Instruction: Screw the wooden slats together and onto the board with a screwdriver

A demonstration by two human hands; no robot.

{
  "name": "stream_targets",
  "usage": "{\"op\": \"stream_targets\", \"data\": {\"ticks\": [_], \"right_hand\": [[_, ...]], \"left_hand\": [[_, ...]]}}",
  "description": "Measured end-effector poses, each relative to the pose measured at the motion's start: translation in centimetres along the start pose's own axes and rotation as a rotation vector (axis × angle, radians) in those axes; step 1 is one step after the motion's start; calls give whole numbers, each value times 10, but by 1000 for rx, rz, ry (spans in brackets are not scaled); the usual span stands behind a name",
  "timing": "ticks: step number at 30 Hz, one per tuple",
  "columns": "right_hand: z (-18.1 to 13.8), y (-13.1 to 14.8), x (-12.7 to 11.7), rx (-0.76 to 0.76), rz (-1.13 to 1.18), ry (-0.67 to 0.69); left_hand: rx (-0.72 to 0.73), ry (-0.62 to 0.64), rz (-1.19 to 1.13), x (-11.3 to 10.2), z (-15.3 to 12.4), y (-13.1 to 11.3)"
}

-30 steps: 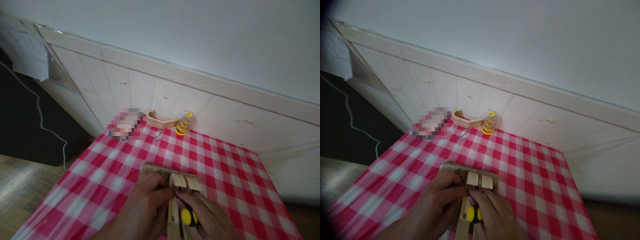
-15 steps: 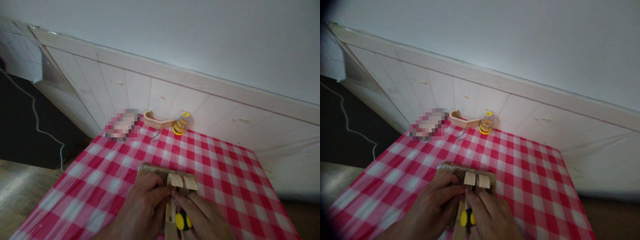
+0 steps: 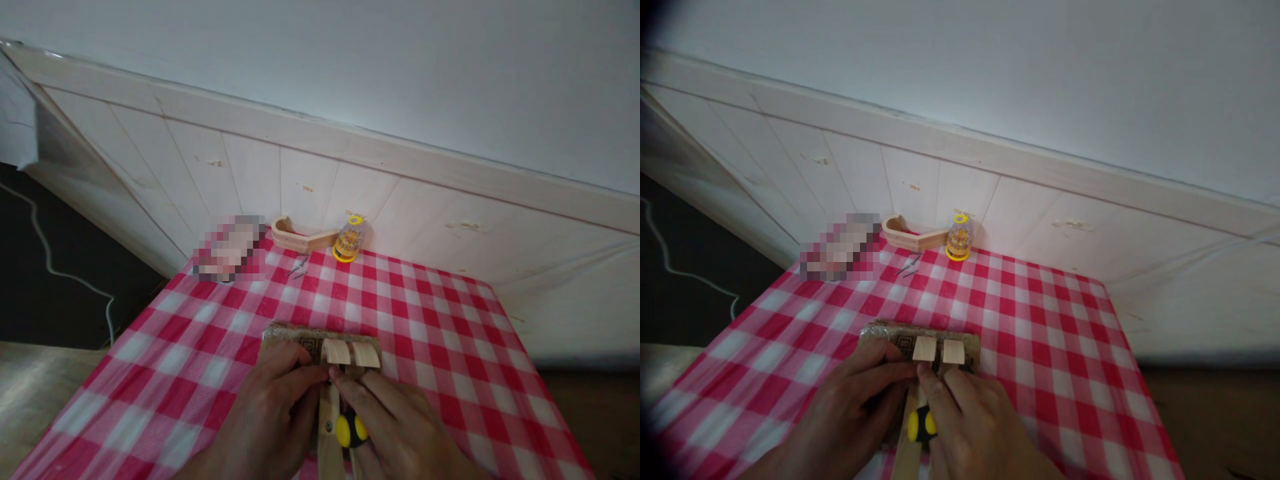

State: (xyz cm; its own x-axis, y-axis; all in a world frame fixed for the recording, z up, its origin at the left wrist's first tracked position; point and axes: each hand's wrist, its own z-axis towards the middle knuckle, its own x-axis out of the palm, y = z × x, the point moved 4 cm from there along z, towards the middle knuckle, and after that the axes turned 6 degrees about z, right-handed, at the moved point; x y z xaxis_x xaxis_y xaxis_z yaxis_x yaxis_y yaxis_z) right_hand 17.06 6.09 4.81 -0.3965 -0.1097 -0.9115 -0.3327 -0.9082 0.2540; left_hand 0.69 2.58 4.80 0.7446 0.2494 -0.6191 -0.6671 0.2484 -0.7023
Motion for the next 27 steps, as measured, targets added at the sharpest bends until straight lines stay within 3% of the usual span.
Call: {"op": "stream_targets", "data": {"ticks": [6,10,13,16,21,27], "right_hand": [[1,1,-1,15,39,37],[3,3,-9,30,27,-90],[6,7,-17,45,13,11],[8,10,-24,14,31,-16],[7,4,-15,-10,43,-136],[7,3,-12,-4,26,-90]], "left_hand": [[4,14,0,1,-1,1],[17,21,1,2,-1,1],[6,37,-1,3,-2,0],[1,32,-21,4,-2,0],[22,15,-36,3,-1,-1],[37,15,-33,1,1,-1]]}}
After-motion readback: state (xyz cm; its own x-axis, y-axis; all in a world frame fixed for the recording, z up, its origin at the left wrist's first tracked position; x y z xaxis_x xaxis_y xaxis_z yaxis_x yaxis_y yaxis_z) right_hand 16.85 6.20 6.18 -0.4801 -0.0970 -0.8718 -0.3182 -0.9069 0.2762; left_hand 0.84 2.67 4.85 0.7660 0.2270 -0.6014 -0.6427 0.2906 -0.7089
